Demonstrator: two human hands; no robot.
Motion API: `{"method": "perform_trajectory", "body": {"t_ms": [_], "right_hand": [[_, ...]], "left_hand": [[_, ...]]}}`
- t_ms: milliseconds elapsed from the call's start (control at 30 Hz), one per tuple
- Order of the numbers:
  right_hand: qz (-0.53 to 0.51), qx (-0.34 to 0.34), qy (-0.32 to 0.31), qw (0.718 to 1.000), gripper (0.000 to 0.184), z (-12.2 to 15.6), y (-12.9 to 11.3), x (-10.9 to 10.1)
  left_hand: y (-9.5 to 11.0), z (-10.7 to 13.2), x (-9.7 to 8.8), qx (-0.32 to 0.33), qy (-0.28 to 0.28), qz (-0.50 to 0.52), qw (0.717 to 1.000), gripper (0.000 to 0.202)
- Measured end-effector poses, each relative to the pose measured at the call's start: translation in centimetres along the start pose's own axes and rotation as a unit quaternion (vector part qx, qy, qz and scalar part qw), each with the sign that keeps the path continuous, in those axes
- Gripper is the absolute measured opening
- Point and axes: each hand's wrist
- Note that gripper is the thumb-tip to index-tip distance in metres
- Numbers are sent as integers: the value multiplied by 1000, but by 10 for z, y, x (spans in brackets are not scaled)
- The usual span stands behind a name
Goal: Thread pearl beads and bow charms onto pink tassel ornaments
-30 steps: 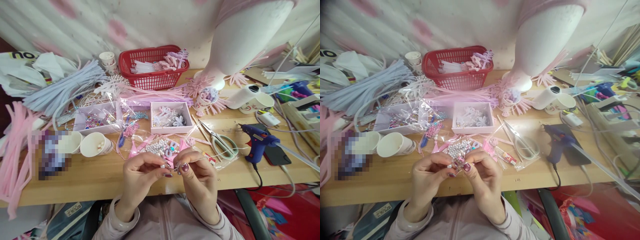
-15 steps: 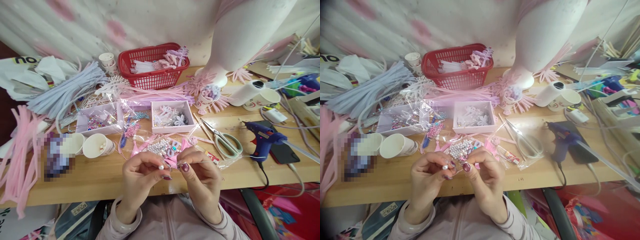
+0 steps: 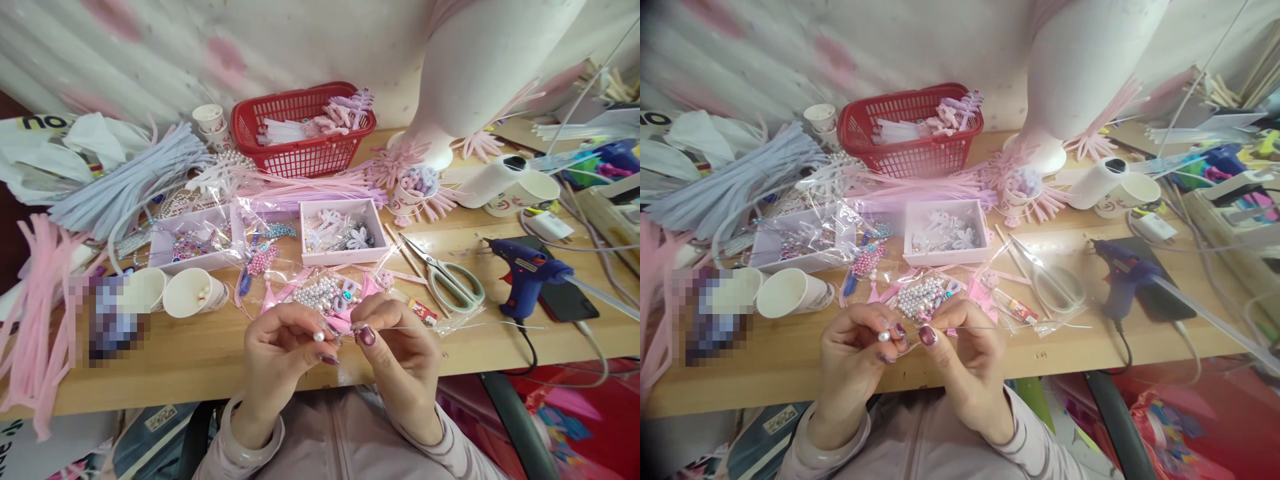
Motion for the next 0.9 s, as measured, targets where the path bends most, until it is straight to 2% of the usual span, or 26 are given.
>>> {"method": "perform_trajectory", "body": {"t_ms": [200, 300, 400, 500, 567, 700, 900], "right_hand": [[8, -2, 1, 1000, 12, 0, 1, 0], [3, -6, 6, 1000, 11, 2, 2, 1], [11, -13, 12, 1000, 9, 2, 3, 2], [64, -40, 9, 997, 8, -1, 4, 2], [123, -80, 5, 989, 15, -5, 4, 2], [201, -132, -5, 971, 19, -12, 4, 2], [193, -114, -21, 974, 19, -12, 4, 3]], "left_hand": [[0, 2, -2, -15, -12, -4, 1000, 16], [-1, 2, -5, 1, -19, -32, 999, 13], [-2, 0, -5, -13, 17, -29, 999, 8], [-1, -4, -3, -59, 72, 7, 996, 21], [-1, -5, -1, -74, 88, 28, 993, 26], [-1, -5, 0, -75, 74, 41, 994, 28], [-2, -3, -3, -60, 50, 41, 996, 36]]}}
Point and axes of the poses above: each hand's wrist, its own z-axis away from the middle knuckle, its own x-axis out of the palm, y = z × x, and after that the axes turned 14 degrees about -y, right-handed
